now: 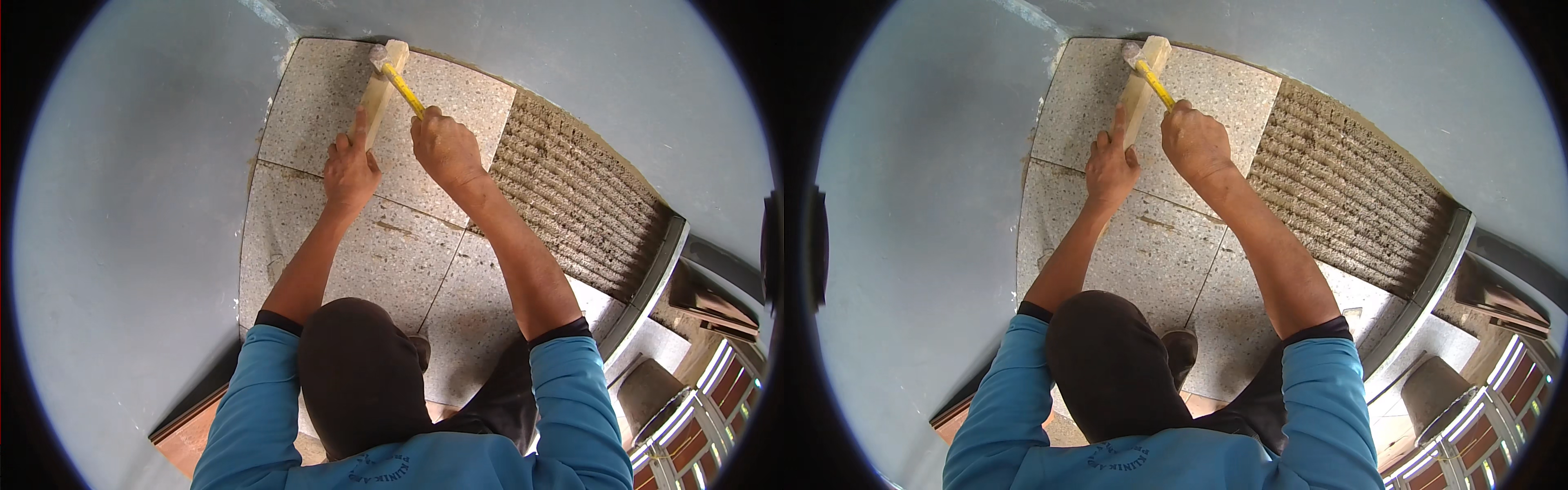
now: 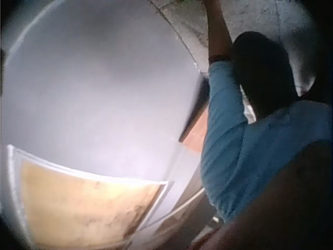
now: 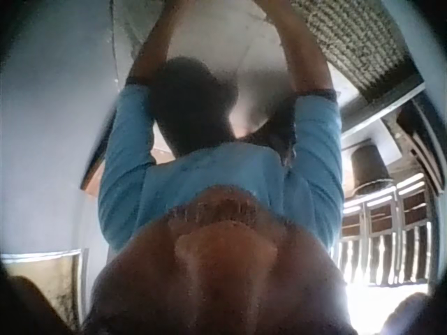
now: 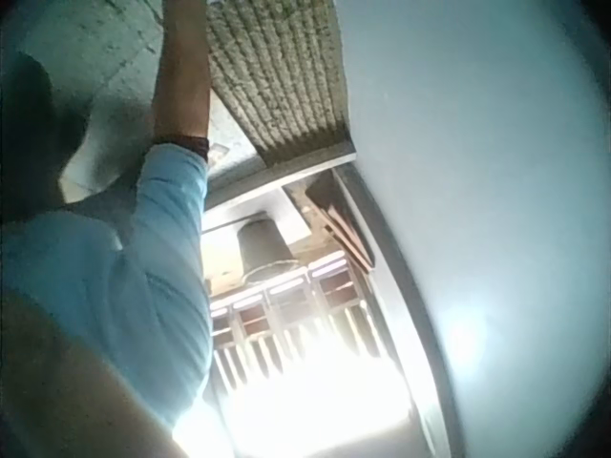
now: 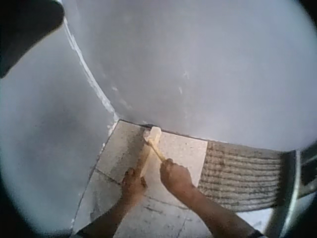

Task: Manually align and hammer tiles into place on a floor.

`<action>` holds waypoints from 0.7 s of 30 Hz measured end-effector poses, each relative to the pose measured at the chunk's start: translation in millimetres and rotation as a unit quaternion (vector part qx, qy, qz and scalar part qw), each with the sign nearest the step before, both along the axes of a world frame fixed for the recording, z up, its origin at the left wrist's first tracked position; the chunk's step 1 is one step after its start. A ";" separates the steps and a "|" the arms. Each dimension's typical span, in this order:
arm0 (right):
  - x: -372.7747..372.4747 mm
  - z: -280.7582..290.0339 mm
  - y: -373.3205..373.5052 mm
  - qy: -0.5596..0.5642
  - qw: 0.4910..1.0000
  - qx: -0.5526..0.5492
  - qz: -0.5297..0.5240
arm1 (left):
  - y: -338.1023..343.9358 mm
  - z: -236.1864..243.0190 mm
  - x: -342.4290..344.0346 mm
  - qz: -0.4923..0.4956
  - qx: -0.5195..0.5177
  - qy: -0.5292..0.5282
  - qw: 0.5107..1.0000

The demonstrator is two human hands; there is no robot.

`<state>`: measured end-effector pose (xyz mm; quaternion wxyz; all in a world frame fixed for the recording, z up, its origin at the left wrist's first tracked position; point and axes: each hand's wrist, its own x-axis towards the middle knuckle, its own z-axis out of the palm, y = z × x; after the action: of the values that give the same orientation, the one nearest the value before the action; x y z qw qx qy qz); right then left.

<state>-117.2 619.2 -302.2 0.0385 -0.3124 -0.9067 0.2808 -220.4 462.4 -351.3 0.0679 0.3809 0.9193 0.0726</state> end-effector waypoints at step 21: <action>-5.8 -3.3 -11.2 0.012 1.000 0.005 0.001 | -0.8 0.0 -1.7 0.008 -0.007 -0.012 1.000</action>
<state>-123.0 608.1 -305.5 0.0508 -0.3083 -0.9078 0.2799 -222.1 461.7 -351.3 0.0809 0.3721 0.9219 0.0711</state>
